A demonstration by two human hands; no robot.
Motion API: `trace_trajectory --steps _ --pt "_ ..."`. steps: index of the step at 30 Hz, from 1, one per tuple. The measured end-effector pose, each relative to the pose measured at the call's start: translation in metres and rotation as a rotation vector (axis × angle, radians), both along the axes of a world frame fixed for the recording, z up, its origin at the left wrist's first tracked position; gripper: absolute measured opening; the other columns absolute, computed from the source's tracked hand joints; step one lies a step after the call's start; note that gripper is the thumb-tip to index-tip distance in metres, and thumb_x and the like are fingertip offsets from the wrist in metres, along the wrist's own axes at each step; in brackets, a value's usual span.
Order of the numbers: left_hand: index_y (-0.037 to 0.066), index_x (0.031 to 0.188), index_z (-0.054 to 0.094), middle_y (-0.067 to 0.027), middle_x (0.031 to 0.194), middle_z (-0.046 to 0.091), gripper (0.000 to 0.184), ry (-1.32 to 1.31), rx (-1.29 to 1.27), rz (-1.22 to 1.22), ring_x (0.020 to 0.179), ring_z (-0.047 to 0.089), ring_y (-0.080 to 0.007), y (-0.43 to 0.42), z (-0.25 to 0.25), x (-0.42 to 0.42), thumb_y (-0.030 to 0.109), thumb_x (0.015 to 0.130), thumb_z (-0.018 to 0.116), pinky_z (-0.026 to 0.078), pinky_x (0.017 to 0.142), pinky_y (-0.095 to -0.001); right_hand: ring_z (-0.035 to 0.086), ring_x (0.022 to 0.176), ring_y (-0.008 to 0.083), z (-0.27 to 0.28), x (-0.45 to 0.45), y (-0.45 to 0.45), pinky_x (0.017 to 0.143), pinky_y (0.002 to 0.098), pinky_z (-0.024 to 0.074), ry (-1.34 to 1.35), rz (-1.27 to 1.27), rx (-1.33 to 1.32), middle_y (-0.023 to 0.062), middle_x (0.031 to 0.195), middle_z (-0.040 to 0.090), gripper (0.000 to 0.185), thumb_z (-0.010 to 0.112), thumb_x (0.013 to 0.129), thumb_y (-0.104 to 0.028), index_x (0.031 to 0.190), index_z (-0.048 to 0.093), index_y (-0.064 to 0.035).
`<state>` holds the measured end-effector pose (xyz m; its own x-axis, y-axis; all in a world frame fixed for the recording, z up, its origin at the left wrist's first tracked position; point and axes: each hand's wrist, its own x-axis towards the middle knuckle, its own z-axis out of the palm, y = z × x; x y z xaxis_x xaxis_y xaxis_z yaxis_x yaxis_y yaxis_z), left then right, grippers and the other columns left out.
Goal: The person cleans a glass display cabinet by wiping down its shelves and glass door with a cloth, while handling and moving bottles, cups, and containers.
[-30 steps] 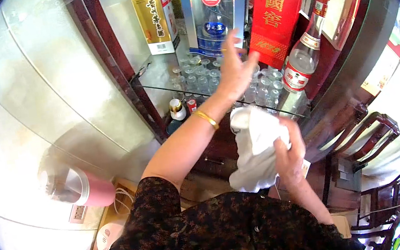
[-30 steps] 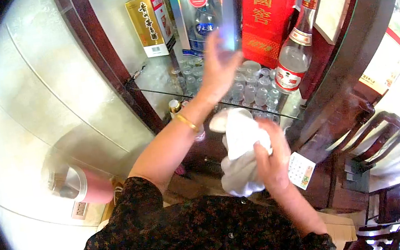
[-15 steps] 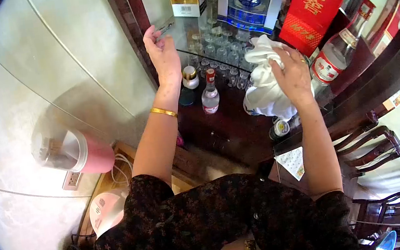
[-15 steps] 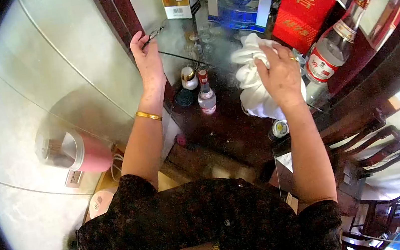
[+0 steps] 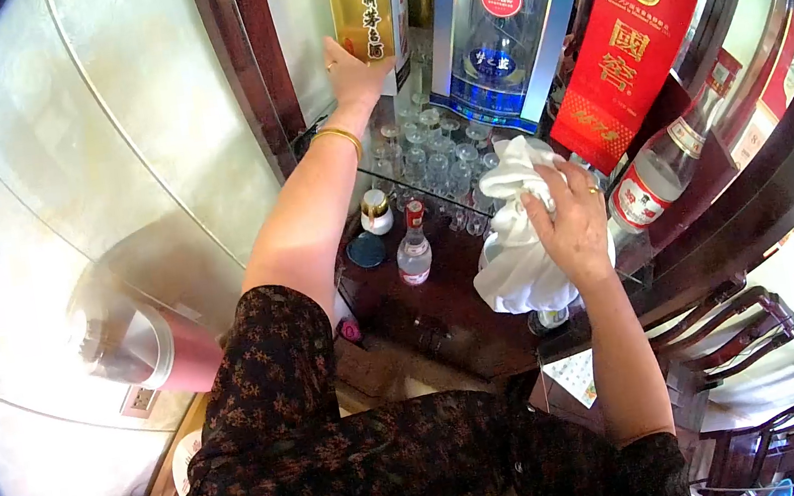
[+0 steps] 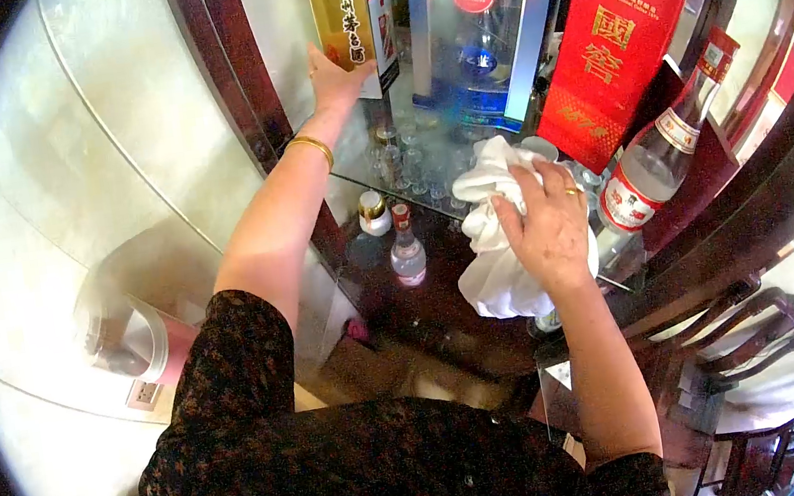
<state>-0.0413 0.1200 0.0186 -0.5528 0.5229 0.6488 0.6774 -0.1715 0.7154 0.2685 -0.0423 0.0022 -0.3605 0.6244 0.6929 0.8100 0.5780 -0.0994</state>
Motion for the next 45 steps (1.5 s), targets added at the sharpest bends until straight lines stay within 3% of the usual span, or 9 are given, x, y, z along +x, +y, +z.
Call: trace_trajectory --steps 2,3,5,12,14,23,27,29,45 --pt "-0.002 0.135 0.004 -0.0278 0.121 0.037 0.113 -0.057 -0.091 -0.232 0.111 0.04 -0.0383 0.017 -0.007 -0.014 0.03 0.059 0.08 0.035 0.096 -0.0369 0.045 0.108 0.0337 0.0 0.0 0.001 0.089 0.0449 0.0363 -0.008 -0.007 -0.014 0.0184 0.113 0.051 0.04 0.059 0.079 -0.032 0.109 0.056 -0.0053" --pt "-0.002 0.135 0.004 -0.0278 0.121 0.037 0.113 -0.06 -0.095 -0.232 0.111 0.04 -0.0383 0.014 -0.006 -0.009 0.03 0.059 0.08 0.035 0.096 -0.0369 0.045 0.109 0.0335 0.001 -0.001 0.0 0.089 0.0449 0.0361 -0.004 -0.018 -0.039 0.0186 0.114 0.05 0.04 0.059 0.079 -0.032 0.109 0.056 -0.0054" --pt "-0.002 0.134 0.005 -0.0274 0.119 0.039 0.112 0.017 -0.133 -0.063 0.107 0.043 -0.0385 0.0 0.004 0.007 0.032 0.058 0.081 0.037 0.093 -0.0374 0.045 0.109 0.0332 0.002 -0.002 -0.001 0.089 0.0448 0.0358 -0.001 -0.027 -0.065 0.0187 0.114 0.05 0.04 0.059 0.079 -0.031 0.11 0.055 -0.0055" --pt "0.002 0.132 0.011 -0.0289 0.111 0.044 0.109 0.103 -0.187 0.154 0.104 0.044 -0.0378 -0.008 0.008 0.029 0.043 0.057 0.079 0.037 0.089 -0.0404 0.044 0.11 0.0326 0.003 -0.004 -0.001 0.09 0.0447 0.0347 -0.008 -0.053 -0.083 0.0181 0.113 0.05 0.04 0.059 0.079 -0.03 0.111 0.055 -0.0062" --pt "-0.001 0.135 0.002 -0.0291 0.112 0.043 0.117 0.146 -0.201 0.225 0.104 0.043 -0.0386 0.001 0.004 0.033 0.046 0.058 0.077 0.037 0.089 -0.041 0.044 0.11 0.0324 0.004 -0.005 -0.002 0.091 0.0447 0.0345 -0.02 -0.059 -0.081 0.0178 0.113 0.05 0.04 0.059 0.079 -0.029 0.111 0.055 -0.0063" --pt "-0.005 0.133 0.003 -0.0302 0.113 0.042 0.111 0.124 -0.109 0.171 0.106 0.041 -0.0395 0.006 0.002 0.043 0.039 0.061 0.075 0.035 0.091 -0.042 0.044 0.11 0.0321 0.003 -0.006 -0.002 0.09 0.0445 0.0348 -0.016 -0.058 -0.069 0.0166 0.112 0.05 0.039 0.059 0.079 -0.028 0.11 0.055 -0.0061" --pt "-0.005 0.134 0.004 -0.0299 0.113 0.041 0.111 0.061 -0.203 0.174 0.106 0.041 -0.0396 0.004 0.004 0.053 0.04 0.06 0.075 0.036 0.09 -0.0422 0.045 0.108 0.0323 0.002 -0.006 0.0 0.089 0.0446 0.0359 -0.029 -0.06 -0.057 0.0162 0.112 0.05 0.038 0.059 0.079 -0.028 0.11 0.055 -0.0064" --pt "0.002 0.137 0.005 -0.0239 0.118 0.035 0.11 0.03 -0.158 0.151 0.106 0.039 -0.0393 0.005 0.004 0.061 0.037 0.06 0.075 0.038 0.088 -0.0488 0.045 0.107 0.0325 0.002 -0.006 0.0 0.088 0.0446 0.0363 -0.035 -0.064 -0.036 0.0162 0.112 0.05 0.038 0.06 0.079 -0.028 0.11 0.055 -0.0065" --pt "0.001 0.136 0.003 -0.0255 0.119 0.033 0.11 0.014 -0.164 0.087 0.107 0.039 -0.0411 0.0 0.008 0.059 0.033 0.061 0.077 0.039 0.09 -0.0448 0.046 0.107 0.0331 0.002 -0.005 -0.002 0.088 0.045 0.0362 -0.005 -0.052 -0.036 0.0169 0.113 0.05 0.037 0.058 0.08 -0.028 0.11 0.056 -0.0071"
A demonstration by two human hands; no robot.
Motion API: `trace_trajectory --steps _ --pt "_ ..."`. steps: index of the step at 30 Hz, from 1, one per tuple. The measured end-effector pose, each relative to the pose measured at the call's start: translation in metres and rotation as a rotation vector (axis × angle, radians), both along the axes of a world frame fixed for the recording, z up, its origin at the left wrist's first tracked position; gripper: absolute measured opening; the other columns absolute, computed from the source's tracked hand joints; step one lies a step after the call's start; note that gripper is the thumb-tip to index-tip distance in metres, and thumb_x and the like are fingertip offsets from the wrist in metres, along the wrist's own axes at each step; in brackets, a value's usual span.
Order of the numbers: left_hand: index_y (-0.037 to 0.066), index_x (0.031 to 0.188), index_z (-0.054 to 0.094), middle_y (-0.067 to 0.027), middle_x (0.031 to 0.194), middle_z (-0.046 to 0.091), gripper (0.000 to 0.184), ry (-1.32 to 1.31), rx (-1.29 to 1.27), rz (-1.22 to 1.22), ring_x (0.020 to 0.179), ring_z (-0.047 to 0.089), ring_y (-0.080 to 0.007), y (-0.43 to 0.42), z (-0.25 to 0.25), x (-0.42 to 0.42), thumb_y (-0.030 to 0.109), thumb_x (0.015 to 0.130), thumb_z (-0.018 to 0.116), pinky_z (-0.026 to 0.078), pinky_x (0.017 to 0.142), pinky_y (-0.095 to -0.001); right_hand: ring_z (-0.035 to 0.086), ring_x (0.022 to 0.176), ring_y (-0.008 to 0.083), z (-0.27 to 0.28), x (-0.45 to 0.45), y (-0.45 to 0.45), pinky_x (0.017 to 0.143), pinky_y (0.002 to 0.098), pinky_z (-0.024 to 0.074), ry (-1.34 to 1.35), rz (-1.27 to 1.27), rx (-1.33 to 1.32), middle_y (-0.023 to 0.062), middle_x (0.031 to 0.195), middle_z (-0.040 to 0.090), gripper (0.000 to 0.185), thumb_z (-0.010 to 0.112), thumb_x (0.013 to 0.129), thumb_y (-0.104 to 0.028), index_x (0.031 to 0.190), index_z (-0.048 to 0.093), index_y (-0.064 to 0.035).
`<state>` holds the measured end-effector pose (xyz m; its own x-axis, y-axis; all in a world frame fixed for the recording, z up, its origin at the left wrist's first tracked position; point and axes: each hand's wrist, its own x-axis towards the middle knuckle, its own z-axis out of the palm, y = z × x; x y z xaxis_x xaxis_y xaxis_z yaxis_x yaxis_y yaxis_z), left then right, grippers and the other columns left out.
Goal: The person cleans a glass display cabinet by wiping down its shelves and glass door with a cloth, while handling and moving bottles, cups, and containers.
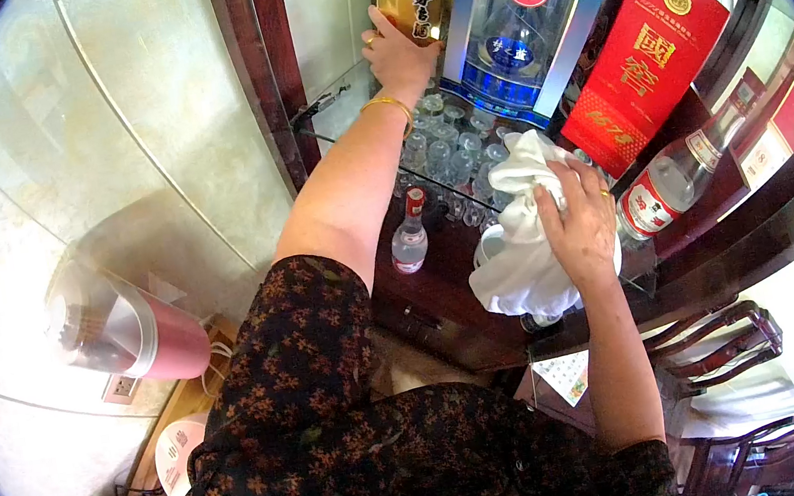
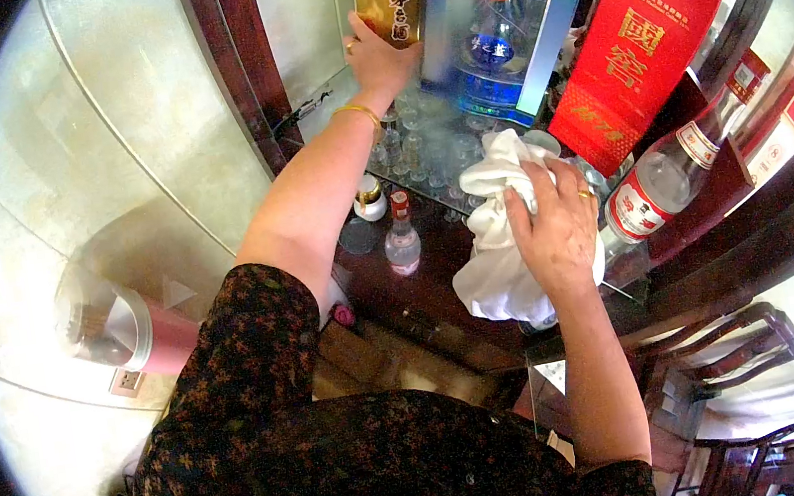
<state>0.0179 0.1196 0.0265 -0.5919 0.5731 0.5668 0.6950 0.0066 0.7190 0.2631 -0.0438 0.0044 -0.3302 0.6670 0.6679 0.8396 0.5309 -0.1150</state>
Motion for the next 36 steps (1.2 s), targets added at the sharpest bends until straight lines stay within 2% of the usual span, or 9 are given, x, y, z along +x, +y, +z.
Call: trace_trajectory --steps 5,9,11,15,21,24,30,33,36 --pt "-0.001 0.134 0.013 -0.0278 0.115 0.041 0.093 0.175 0.045 -0.044 0.104 0.044 -0.0409 -0.012 -0.002 -0.03 0.026 0.068 0.073 0.039 0.09 -0.0425 0.046 0.107 0.0332 0.001 0.001 -0.001 0.088 0.0448 0.0361 0.022 0.009 -0.015 0.0166 0.112 0.051 0.037 0.058 0.08 -0.028 0.11 0.055 -0.0072" --pt "0.001 0.109 0.052 -0.0215 0.11 0.053 0.031 0.575 -0.388 0.113 0.105 0.051 -0.0352 -0.059 0.007 -0.064 0.012 0.08 0.053 0.044 0.087 -0.0413 0.047 0.105 0.0326 0.0 -0.001 -0.001 0.088 0.0443 0.0367 0.031 0.001 0.011 0.0162 0.109 0.053 0.035 0.058 0.079 -0.027 0.108 0.056 -0.0069" --pt "0.003 0.103 0.057 -0.0195 0.103 0.057 0.024 0.815 -0.579 0.099 0.097 0.056 -0.0337 -0.075 0.0 -0.074 0.008 0.081 0.048 0.046 0.084 -0.0406 0.048 0.104 0.0327 -0.001 0.0 -0.001 0.087 0.0445 0.0374 0.043 0.005 0.027 0.016 0.108 0.053 0.034 0.058 0.079 -0.027 0.106 0.057 -0.0067" --pt "0.006 0.101 0.058 -0.0172 0.097 0.06 0.024 0.748 -0.71 0.036 0.093 0.059 -0.0316 -0.069 -0.023 -0.089 0.005 0.079 0.047 0.047 0.083 -0.0397 0.049 0.103 0.0329 -0.008 0.002 0.005 0.086 0.0449 0.0378 0.054 0.005 0.071 0.0165 0.109 0.053 0.035 0.06 0.077 -0.028 0.106 0.058 -0.0081" --pt "0.006 0.1 0.06 -0.0189 0.092 0.061 0.026 0.805 -0.413 -0.056 0.085 0.061 -0.0334 -0.084 -0.023 -0.071 0.003 0.077 0.048 0.048 0.077 -0.0415 0.05 0.102 0.0295 -0.005 0.006 0.0 0.088 0.0411 0.0369 0.089 0.111 0.078 0.0097 0.103 0.058 0.032 0.063 0.073 -0.025 0.101 0.061 -0.0107" --pt "0.01 0.106 0.057 -0.0179 0.09 0.061 0.03 0.716 -0.262 -0.316 0.086 0.06 -0.0316 -0.092 -0.016 -0.039 0.007 0.077 0.052 0.047 0.074 -0.0397 0.052 0.097 0.0285 -0.004 0.005 -0.01 0.084 0.0403 0.0401 0.086 0.264 0.034 0.0096 0.1 0.058 0.033 0.066 0.069 -0.016 0.101 0.06 -0.0105" --pt "0.009 0.11 0.056 -0.0158 0.093 0.063 0.033 0.455 -0.323 -0.786 0.084 0.061 -0.0229 -0.101 0.013 0.053 0.011 0.077 0.057 0.047 0.074 -0.0322 0.055 0.09 0.0265 -0.012 -0.001 -0.04 0.081 0.0381 0.0446 0.124 0.364 -0.003 0.0083 0.091 0.059 0.037 0.067 0.061 -0.007 0.097 0.06 -0.0113" --pt "0.009 0.104 0.058 -0.017 0.092 0.062 0.028 0.419 -0.343 -0.919 0.088 0.06 -0.0314 -0.088 0.018 0.09 0.016 0.077 0.057 0.046 0.077 -0.0391 0.057 0.085 0.028 -0.024 -0.003 -0.061 0.076 0.0369 0.0479 0.266 0.457 -0.079 0.0093 0.089 0.06 0.038 0.067 0.059 -0.003 0.096 0.061 -0.0094" --pt "0.009 0.11 0.055 -0.0154 0.095 0.063 0.036 0.564 -0.355 -0.922 0.087 0.061 -0.0277 -0.073 0.015 0.121 0.017 0.076 0.06 0.047 0.076 -0.0335 0.057 0.088 0.0301 -0.034 0.002 -0.073 0.079 0.0365 0.0473 0.405 0.473 -0.175 0.0124 0.092 0.06 0.038 0.067 0.062 -0.001 0.1 0.062 -0.0063"
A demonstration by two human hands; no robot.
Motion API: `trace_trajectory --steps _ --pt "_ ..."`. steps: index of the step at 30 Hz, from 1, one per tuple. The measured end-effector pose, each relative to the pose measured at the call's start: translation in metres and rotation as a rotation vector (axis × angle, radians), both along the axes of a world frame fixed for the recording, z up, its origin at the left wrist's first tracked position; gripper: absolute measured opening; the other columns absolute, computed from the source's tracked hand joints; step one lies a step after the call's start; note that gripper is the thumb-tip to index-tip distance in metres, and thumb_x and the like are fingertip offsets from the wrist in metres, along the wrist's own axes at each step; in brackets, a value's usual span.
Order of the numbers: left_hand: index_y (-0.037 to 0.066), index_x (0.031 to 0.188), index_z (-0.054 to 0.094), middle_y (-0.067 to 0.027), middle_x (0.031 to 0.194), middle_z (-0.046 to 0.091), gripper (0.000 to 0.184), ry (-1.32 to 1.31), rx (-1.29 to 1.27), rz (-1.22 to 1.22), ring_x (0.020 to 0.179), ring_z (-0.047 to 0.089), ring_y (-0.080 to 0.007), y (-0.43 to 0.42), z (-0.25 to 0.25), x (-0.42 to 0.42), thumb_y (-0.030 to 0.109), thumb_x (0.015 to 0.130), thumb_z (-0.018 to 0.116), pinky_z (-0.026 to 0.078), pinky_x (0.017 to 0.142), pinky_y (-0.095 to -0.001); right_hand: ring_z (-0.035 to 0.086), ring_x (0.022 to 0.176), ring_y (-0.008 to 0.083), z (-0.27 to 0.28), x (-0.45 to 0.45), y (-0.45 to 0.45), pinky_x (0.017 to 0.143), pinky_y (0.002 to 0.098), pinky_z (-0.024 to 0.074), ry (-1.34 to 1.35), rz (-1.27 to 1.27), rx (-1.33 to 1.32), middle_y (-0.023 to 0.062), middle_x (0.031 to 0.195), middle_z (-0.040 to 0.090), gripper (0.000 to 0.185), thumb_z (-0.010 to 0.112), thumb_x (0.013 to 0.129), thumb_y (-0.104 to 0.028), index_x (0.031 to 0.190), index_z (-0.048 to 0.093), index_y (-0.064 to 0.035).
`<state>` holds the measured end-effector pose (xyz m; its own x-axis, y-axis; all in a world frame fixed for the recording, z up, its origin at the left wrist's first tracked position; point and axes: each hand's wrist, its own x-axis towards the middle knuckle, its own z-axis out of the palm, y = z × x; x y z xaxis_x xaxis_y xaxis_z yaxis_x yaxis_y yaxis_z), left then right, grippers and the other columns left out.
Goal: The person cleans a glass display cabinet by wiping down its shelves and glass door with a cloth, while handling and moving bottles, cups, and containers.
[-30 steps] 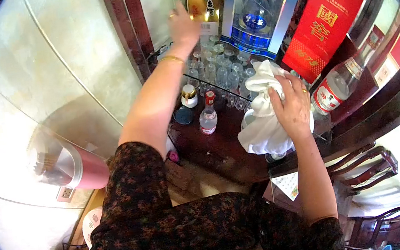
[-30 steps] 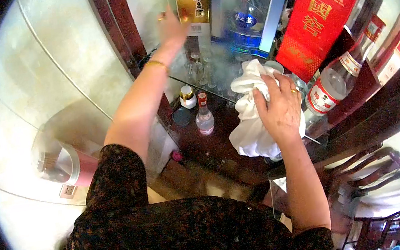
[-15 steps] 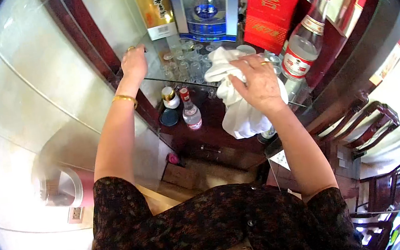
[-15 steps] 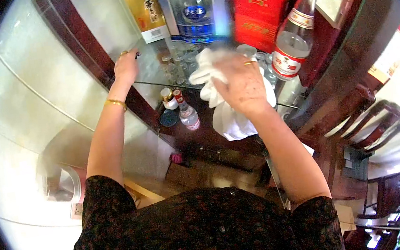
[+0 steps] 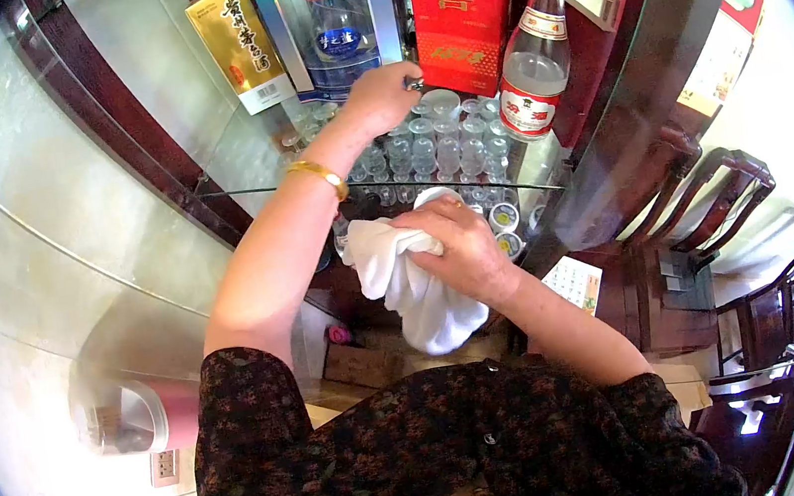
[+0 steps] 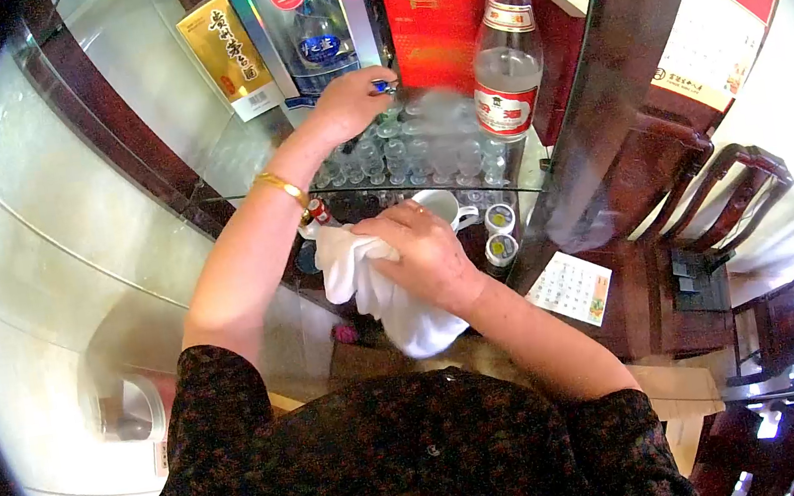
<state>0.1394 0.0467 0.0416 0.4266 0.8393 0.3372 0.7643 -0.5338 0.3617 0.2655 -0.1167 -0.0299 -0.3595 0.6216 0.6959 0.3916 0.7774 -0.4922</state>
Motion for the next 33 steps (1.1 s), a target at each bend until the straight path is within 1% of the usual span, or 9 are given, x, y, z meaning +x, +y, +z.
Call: trace_trajectory --steps 8,9,10,12,13,15,17,19,33 --pt "0.009 0.107 0.056 -0.0148 0.089 0.063 0.032 -0.101 0.024 0.005 0.077 0.061 -0.0248 -0.005 0.004 0.013 0.019 0.076 0.058 0.048 0.07 -0.0336 0.058 0.091 0.0273 0.018 0.012 -0.016 0.08 0.0353 0.0462 0.312 -0.096 -0.165 0.0118 0.099 0.061 0.034 0.066 0.069 -0.005 0.103 0.061 -0.0062" --pt "0.01 0.103 0.058 -0.0172 0.096 0.062 0.03 -0.171 -0.003 0.025 0.087 0.059 -0.0331 -0.015 0.015 -0.002 0.019 0.075 0.056 0.046 0.078 -0.038 0.058 0.091 0.0264 0.039 0.013 -0.017 0.082 0.0344 0.045 0.362 -0.177 -0.176 0.0125 0.099 0.061 0.034 0.065 0.07 -0.003 0.103 0.06 -0.0052" --pt "0.009 0.105 0.058 -0.0166 0.091 0.063 0.031 -0.376 -0.083 0.069 0.081 0.062 -0.0282 -0.022 0.019 -0.022 0.019 0.075 0.057 0.047 0.074 -0.0348 0.057 0.092 0.026 0.051 0.014 -0.01 0.083 0.0337 0.044 0.451 -0.201 -0.095 0.0135 0.1 0.061 0.035 0.065 0.069 -0.001 0.104 0.06 -0.0041" --pt "0.005 0.109 0.056 -0.0118 0.082 0.063 0.032 -0.522 0.168 0.059 0.073 0.06 -0.0173 -0.036 0.015 -0.064 0.012 0.078 0.056 0.046 0.067 -0.0275 0.056 0.093 0.0269 0.085 0.014 0.005 0.083 0.0339 0.0433 0.466 -0.299 0.139 0.0129 0.099 0.06 0.036 0.066 0.067 0.001 0.102 0.059 -0.0033" --pt "0.006 0.11 0.056 -0.0073 0.075 0.061 0.032 -0.767 0.049 0.158 0.067 0.056 -0.0135 -0.05 0.013 -0.077 0.01 0.079 0.054 0.044 0.063 -0.0252 0.054 0.096 0.0182 0.096 0.015 0.017 0.086 0.0294 0.0411 0.372 -0.323 0.224 0.0108 0.1 0.058 0.032 0.062 0.075 -0.003 0.107 0.056 0.0006" --pt "0.008 0.113 0.055 -0.0042 0.076 0.057 0.033 -0.744 0.054 0.291 0.066 0.052 -0.0101 -0.091 0.01 -0.092 0.007 0.08 0.054 0.042 0.06 -0.0232 0.052 0.102 0.0274 0.103 0.012 0.046 0.089 0.0345 0.0396 0.052 -0.44 0.384 0.0162 0.105 0.056 0.038 0.065 0.076 -0.012 0.11 0.054 -0.0016" --pt "0.007 0.115 0.052 -0.0022 0.079 0.053 0.034 -0.92 0.113 0.369 0.069 0.05 -0.0087 -0.124 -0.011 -0.102 0.005 0.082 0.053 0.04 0.059 -0.0225 0.044 0.111 0.0363 0.068 0.009 0.08 0.095 0.04 0.036 -0.266 -0.435 0.21 0.0212 0.117 0.048 0.052 0.064 0.077 -0.032 0.12 0.049 -0.0057" --pt "0.007 0.116 0.051 0.0009 0.079 0.047 0.034 -1.014 0.045 0.274 0.071 0.047 -0.0073 -0.152 -0.04 -0.107 0.001 0.082 0.052 0.041 0.062 -0.021 0.024 0.127 0.0405 0.053 -0.005 0.085 0.103 0.0459 0.0245 -0.61 -0.495 -0.275 0.0218 0.137 0.029 0.075 0.055 0.073 -0.06 0.131 0.04 -0.0168" --pt "0.007 0.114 0.051 -0.0032 0.09 0.046 0.036 -1.176 -0.154 0.365 0.075 0.045 -0.0107 -0.224 -0.161 -0.059 -0.001 0.079 0.055 0.04 0.068 -0.023 0.03 0.127 0.036 0.049 -0.183 0.15 0.104 0.0419 0.0246 -0.632 -0.145 -0.094 0.0202 0.135 0.036 0.058 0.048 0.079 -0.046 0.126 0.047 -0.0127"
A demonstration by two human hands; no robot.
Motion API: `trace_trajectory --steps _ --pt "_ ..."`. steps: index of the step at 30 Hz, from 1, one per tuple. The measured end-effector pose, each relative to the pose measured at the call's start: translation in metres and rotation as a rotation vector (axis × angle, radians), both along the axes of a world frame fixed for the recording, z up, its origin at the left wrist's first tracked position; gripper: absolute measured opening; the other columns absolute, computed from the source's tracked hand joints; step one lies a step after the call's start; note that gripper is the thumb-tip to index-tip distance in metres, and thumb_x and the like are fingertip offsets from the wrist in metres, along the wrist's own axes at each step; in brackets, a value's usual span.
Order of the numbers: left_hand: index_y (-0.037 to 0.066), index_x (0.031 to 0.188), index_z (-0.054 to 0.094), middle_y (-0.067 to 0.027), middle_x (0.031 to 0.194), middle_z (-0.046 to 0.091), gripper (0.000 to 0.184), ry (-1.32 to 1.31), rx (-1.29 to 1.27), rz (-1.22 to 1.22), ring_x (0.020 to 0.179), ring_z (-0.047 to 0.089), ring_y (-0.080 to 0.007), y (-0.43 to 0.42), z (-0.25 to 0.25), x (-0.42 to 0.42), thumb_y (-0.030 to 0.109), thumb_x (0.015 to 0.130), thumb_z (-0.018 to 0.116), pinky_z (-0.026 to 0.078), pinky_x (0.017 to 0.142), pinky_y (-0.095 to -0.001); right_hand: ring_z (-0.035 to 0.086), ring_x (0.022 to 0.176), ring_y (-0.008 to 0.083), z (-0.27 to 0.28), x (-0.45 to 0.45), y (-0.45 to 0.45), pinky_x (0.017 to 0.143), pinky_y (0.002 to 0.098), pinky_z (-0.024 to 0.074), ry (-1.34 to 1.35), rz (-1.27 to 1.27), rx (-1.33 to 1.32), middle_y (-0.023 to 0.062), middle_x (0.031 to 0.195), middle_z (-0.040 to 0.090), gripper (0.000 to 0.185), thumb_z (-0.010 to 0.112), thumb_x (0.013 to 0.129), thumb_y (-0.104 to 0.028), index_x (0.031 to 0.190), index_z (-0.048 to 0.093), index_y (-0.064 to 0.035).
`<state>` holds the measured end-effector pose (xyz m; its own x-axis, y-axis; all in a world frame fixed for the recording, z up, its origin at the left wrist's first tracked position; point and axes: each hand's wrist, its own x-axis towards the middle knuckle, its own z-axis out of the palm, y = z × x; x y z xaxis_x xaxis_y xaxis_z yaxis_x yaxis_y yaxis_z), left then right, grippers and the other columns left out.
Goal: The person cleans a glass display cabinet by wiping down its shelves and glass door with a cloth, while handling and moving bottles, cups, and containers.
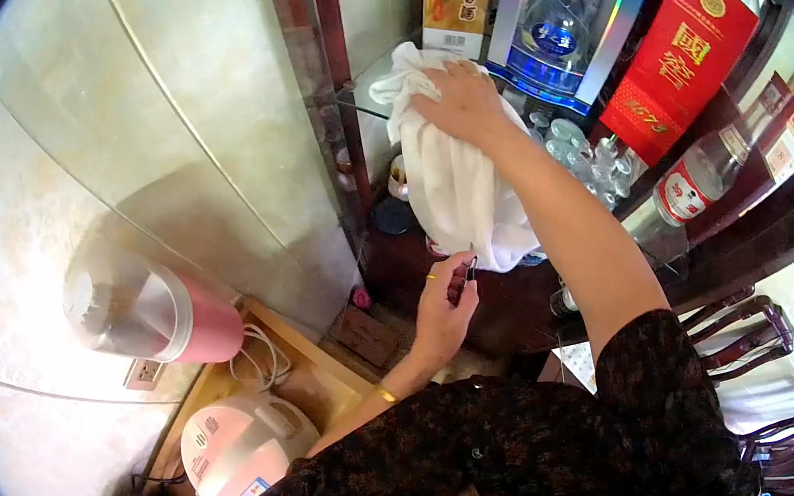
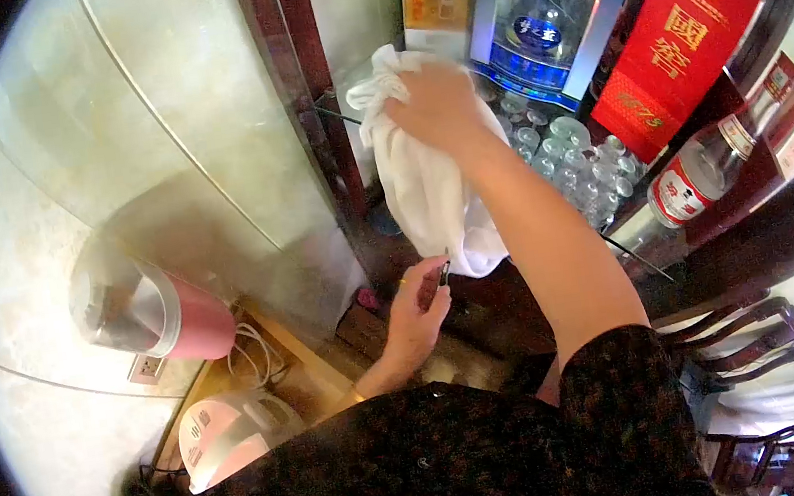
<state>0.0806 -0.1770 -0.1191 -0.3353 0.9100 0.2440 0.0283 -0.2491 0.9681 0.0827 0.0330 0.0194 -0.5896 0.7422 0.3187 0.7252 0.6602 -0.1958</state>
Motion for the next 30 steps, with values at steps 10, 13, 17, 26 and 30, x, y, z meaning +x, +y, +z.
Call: trace_trajectory --steps 10,13,17,26,30 --pt "0.008 0.113 0.051 -0.0085 0.089 0.049 0.036 0.139 -0.03 0.063 0.077 0.048 -0.0186 0.012 -0.035 -0.007 0.001 0.079 0.054 0.041 0.07 -0.0282 0.036 0.122 0.0329 0.008 -0.077 0.044 0.097 0.0566 0.0273 -0.197 0.059 0.007 0.0101 0.131 0.041 0.048 0.047 0.077 -0.035 0.122 0.051 -0.0194" --pt "0.008 0.113 0.05 -0.0104 0.091 0.05 0.035 0.14 -0.031 0.046 0.079 0.049 -0.0218 0.01 -0.051 -0.003 0.002 0.079 0.054 0.041 0.071 -0.0303 0.035 0.123 0.0352 0.016 -0.087 0.047 0.097 0.0581 0.0269 -0.241 0.049 -0.041 0.0076 0.132 0.04 0.048 0.047 0.077 -0.034 0.123 0.049 -0.0226" --pt "0.006 0.114 0.049 -0.0126 0.097 0.051 0.035 0.163 -0.141 -0.012 0.086 0.051 -0.0258 0.004 -0.062 -0.004 0.002 0.08 0.053 0.041 0.074 -0.0324 0.034 0.123 0.0343 0.01 -0.081 0.051 0.098 0.0592 0.0254 -0.252 0.099 -0.025 0.0069 0.134 0.038 0.045 0.047 0.077 -0.031 0.122 0.05 -0.0265" --pt "0.006 0.115 0.048 -0.0139 0.097 0.051 0.036 0.212 -0.158 0.037 0.086 0.051 -0.0259 0.004 -0.091 -0.01 0.003 0.079 0.053 0.042 0.076 -0.0334 0.047 0.109 0.0325 -0.015 -0.03 -0.018 0.093 0.0433 0.0378 -0.032 0.527 0.294 0.0114 0.118 0.052 0.037 0.054 0.068 -0.011 0.103 0.062 -0.0169" --pt "0.007 0.113 0.049 -0.0154 0.097 0.051 0.034 0.209 -0.215 0.03 0.086 0.051 -0.0279 -0.001 -0.102 -0.009 0.005 0.08 0.052 0.043 0.077 -0.0343 0.054 0.095 0.0273 -0.034 -0.014 -0.08 0.084 0.0389 0.0426 0.489 0.556 0.122 0.0108 0.104 0.057 0.03 0.055 0.069 -0.009 0.098 0.062 -0.0101"
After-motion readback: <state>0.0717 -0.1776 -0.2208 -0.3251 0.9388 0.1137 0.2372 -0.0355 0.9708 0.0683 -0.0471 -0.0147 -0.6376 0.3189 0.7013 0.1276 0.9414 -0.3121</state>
